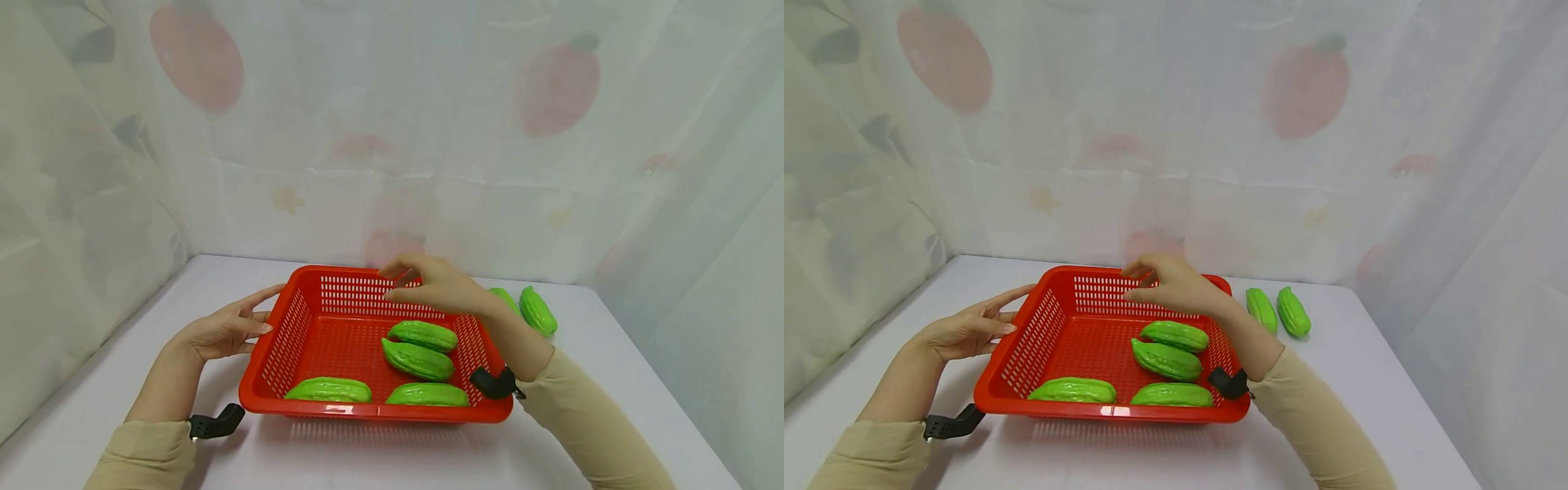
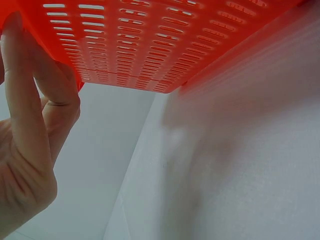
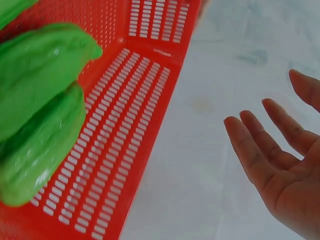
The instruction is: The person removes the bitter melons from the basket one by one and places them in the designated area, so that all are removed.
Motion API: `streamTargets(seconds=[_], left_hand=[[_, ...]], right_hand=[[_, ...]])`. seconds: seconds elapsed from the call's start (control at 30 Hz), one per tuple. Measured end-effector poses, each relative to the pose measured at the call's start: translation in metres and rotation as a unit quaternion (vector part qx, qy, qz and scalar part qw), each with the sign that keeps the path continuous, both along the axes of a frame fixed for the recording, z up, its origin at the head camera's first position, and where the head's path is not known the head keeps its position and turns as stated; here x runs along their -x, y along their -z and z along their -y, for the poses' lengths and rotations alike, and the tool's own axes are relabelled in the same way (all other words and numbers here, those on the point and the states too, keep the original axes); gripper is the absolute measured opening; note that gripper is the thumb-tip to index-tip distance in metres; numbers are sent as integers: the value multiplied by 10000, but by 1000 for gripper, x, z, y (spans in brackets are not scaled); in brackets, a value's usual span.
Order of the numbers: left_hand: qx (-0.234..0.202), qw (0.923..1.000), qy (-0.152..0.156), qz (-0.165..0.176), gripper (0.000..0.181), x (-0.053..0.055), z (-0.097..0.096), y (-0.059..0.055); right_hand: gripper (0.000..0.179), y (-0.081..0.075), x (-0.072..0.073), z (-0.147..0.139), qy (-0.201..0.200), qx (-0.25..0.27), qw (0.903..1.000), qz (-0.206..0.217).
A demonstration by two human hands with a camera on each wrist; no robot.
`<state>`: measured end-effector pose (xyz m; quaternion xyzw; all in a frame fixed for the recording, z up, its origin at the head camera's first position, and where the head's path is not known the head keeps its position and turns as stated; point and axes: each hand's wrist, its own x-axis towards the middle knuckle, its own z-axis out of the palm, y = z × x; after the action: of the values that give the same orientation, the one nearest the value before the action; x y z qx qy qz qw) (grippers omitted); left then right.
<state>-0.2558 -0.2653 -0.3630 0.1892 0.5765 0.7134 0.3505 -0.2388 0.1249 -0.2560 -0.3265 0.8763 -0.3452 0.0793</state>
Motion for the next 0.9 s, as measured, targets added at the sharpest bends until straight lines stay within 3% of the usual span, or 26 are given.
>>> streamTargets(seconds=[0.3, 0.63, 0.9], left_hand=[[-11, 10000, -15, 18, 77, 1, 0, 0], [72, 9999, -128, 60, 79, -2, -1, 0], [-64, 10000, 1, 49, 79, -1, 0, 0]], right_hand=[[38, 16, 5, 32, -705, -212, 9965, 396], [38, 36, 8, 60, -1345, -48, 9809, 1405], [39, 47, 13, 70, -1491, -282, 9713, 1831]])
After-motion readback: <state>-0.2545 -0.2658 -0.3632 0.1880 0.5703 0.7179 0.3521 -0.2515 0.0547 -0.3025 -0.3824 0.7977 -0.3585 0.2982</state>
